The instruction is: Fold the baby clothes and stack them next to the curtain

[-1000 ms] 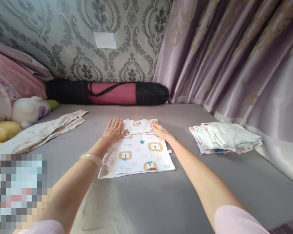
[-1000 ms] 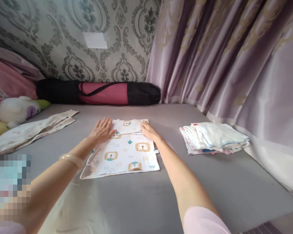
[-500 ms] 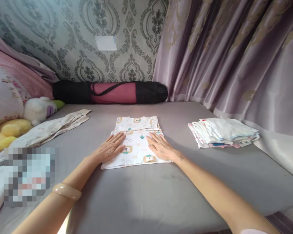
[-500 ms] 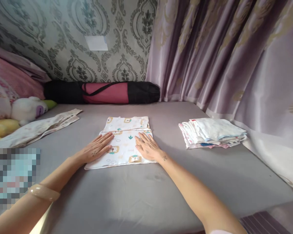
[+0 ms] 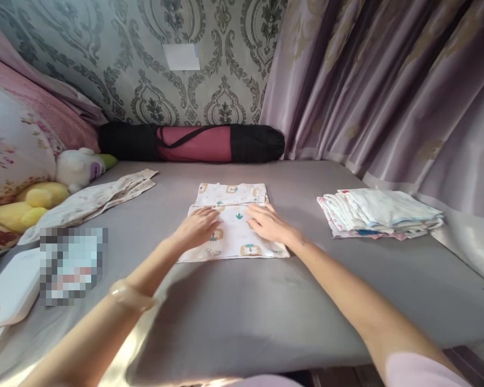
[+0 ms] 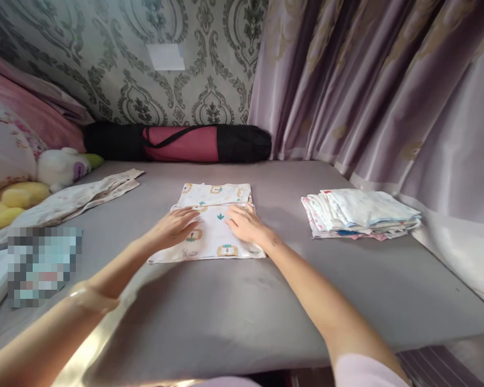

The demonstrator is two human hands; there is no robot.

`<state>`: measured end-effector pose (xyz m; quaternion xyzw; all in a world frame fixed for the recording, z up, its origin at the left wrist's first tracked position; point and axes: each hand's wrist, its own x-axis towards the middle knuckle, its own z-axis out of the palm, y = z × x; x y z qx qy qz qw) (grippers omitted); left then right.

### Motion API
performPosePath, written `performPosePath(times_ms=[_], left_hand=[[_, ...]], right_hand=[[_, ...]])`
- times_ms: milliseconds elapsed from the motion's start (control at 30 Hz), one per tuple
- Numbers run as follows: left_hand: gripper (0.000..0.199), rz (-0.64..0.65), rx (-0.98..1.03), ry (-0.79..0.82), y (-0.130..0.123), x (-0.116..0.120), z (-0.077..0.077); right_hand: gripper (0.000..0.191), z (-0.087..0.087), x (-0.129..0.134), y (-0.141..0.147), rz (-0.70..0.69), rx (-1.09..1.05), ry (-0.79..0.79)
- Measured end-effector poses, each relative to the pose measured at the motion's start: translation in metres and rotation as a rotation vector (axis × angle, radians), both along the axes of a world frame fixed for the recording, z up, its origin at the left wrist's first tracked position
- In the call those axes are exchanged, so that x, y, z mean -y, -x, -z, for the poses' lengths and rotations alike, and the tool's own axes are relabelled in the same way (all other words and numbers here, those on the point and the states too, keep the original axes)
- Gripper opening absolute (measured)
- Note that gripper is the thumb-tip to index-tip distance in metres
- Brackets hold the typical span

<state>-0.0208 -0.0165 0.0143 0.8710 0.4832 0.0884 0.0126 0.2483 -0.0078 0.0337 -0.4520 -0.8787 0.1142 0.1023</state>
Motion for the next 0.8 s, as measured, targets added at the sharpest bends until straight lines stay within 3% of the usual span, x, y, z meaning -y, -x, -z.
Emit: performPosePath(times_ms=[100, 167, 300, 433, 800], left_hand=[[0.051, -0.039, -0.010, 0.038, -0.051, -0.007, 0.012], [0.055, -0.064, -0.020, 0.077, -0.061, -0.004, 0.021], [0.060, 0.037, -0.040, 0.119, -0.036, 0.014, 0.027], [0.061, 0.120, -0.045, 0.127, -0.012, 0.034, 0.022], [0.049, 0.241, -0.031, 0.255, 0.018, 0.085, -0.001]], right_hand=[[0.050, 0.018, -0.017, 0.035, 0.045, 0.015, 0.001], [0.054, 0.031, -0.015, 0.043, 0.053, 0.051, 0.016], [0.058, 0.038, 0.010, 0.032, -0.001, 0.093, 0.027], [0.059, 0.028, 0.038, 0.019, -0.082, 0.093, 0.073], [0.055, 0.005, 0.113, -0.007, -0.274, 0.016, 0.178]])
